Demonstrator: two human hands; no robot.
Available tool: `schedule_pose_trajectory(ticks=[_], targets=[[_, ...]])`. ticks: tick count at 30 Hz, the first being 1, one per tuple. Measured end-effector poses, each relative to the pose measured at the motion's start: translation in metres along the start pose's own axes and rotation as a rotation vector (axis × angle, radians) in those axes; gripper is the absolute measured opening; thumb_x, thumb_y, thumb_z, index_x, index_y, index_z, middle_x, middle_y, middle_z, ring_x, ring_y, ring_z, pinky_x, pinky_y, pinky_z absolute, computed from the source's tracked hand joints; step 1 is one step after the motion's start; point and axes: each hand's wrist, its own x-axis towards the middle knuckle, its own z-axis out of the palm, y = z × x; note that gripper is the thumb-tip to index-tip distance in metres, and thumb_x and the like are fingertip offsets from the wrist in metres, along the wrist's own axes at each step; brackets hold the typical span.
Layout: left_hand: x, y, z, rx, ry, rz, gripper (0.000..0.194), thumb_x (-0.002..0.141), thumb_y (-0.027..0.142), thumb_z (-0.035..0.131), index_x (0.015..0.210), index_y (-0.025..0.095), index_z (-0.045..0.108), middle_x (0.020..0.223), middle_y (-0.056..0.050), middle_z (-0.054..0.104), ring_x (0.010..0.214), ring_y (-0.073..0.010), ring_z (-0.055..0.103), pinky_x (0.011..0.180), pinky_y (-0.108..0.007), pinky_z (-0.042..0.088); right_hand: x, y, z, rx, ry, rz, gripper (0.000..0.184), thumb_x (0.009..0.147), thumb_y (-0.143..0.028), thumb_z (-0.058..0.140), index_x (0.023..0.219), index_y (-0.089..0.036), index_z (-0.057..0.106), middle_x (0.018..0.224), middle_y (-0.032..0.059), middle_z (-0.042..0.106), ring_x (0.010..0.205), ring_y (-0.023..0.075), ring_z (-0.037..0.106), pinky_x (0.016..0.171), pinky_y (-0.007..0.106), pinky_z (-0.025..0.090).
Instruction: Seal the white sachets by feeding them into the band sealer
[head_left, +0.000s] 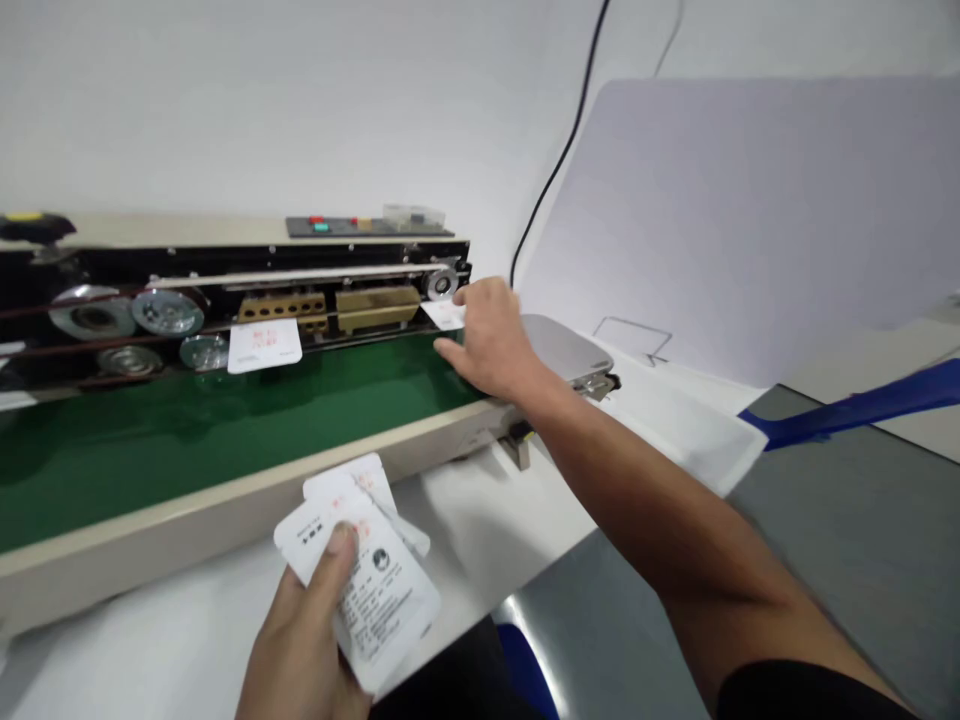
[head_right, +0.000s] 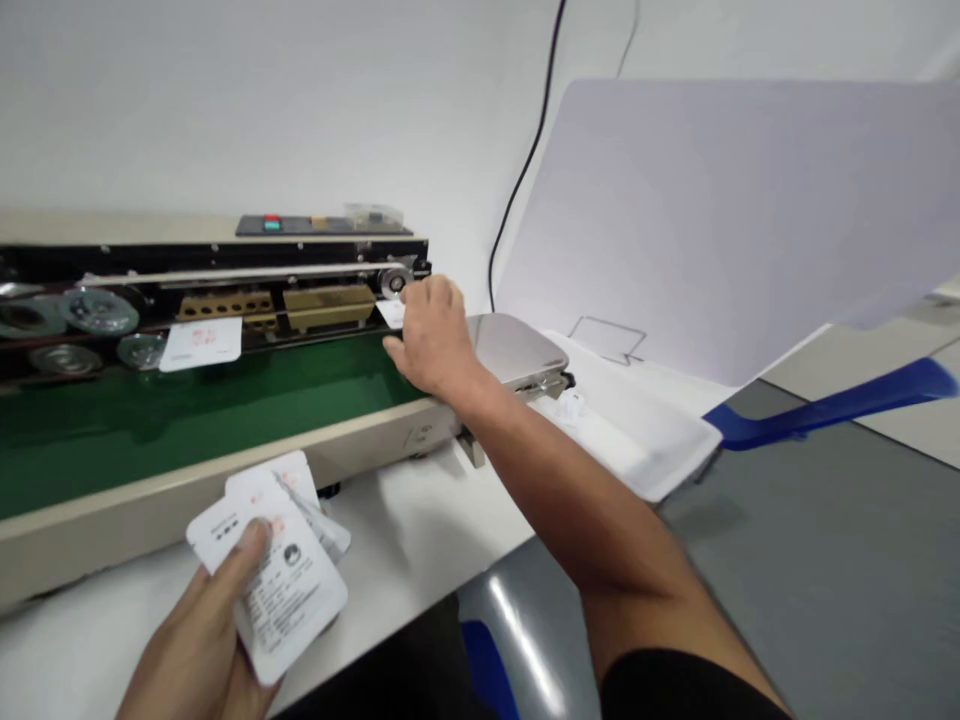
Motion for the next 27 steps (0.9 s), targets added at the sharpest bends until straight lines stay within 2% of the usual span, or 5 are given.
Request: schedule_pose_trajectory(ticks=[3, 9, 17, 22, 27], targets=[[0.003, 0.003, 0.002, -0.053, 0.046, 0.016, 0.046, 0.087, 0.027, 0.066, 0.131, 0.029, 0.054, 0.107, -0.007, 0.072, 0.107, -0.0263, 0.066, 0.09, -0.04, 0.056, -0.053, -0.047, -0.026, 0.366, 0.171, 0.04, 0.026, 0.087, -0.033, 0.057, 0.103, -0.017, 0.045, 0.101, 0.0098, 0.047, 0.096, 0.0233, 0.048, 0.084, 0.039, 0.043], [0.008, 0.005, 0.007, -0.296, -0.233, 0.008, 0.045, 0.088, 0.038, 0.062, 0.13, 0.025, 0.055, 0.121, -0.011, 0.066, 0.118, -0.0283, 0.058, 0.093, -0.038, 0.054, -0.13, -0.104, -0.028, 0.733, -0.308, 0.215, 0.051, 0.073, -0.035, 0.074, 0.113, -0.018, 0.047, 0.098, 0.0056, 0.055, 0.087, 0.0196, 0.054, 0.074, 0.036, 0.048], [-0.003, 0.004, 0.018, -0.112, -0.055, 0.029, 0.037, 0.095, 0.033, 0.052, 0.131, 0.034, 0.05, 0.123, -0.007, 0.064, 0.111, -0.027, 0.062, 0.083, -0.048, 0.059, -0.127, -0.07, -0.024, 0.978, -0.371, 0.506, 0.028, 0.085, -0.042, 0.065, 0.096, -0.018, 0.056, 0.087, 0.0042, 0.065, 0.076, 0.0188, 0.061, 0.064, 0.033, 0.048], [-0.009, 0.001, 0.024, 0.062, 0.037, 0.013, 0.039, 0.093, 0.032, 0.054, 0.132, 0.031, 0.048, 0.107, -0.006, 0.067, 0.085, -0.021, 0.066, 0.065, -0.039, 0.061, -0.116, -0.049, -0.032, 1.282, -0.178, 0.591, 0.026, 0.088, -0.042, 0.062, 0.095, -0.019, 0.052, 0.089, 0.0038, 0.064, 0.081, 0.0174, 0.062, 0.073, 0.033, 0.05], [-0.009, -0.001, 0.023, 0.088, 0.114, -0.066, 0.046, 0.086, 0.02, 0.065, 0.128, 0.029, 0.049, 0.077, 0.0, 0.066, 0.059, -0.0178, 0.064, 0.046, -0.031, 0.055, -0.088, -0.016, -0.043, 1.147, -0.013, 0.636, 0.02, 0.085, -0.034, 0.061, 0.091, -0.021, 0.048, 0.083, 0.0009, 0.059, 0.073, 0.0152, 0.057, 0.068, 0.031, 0.05]])
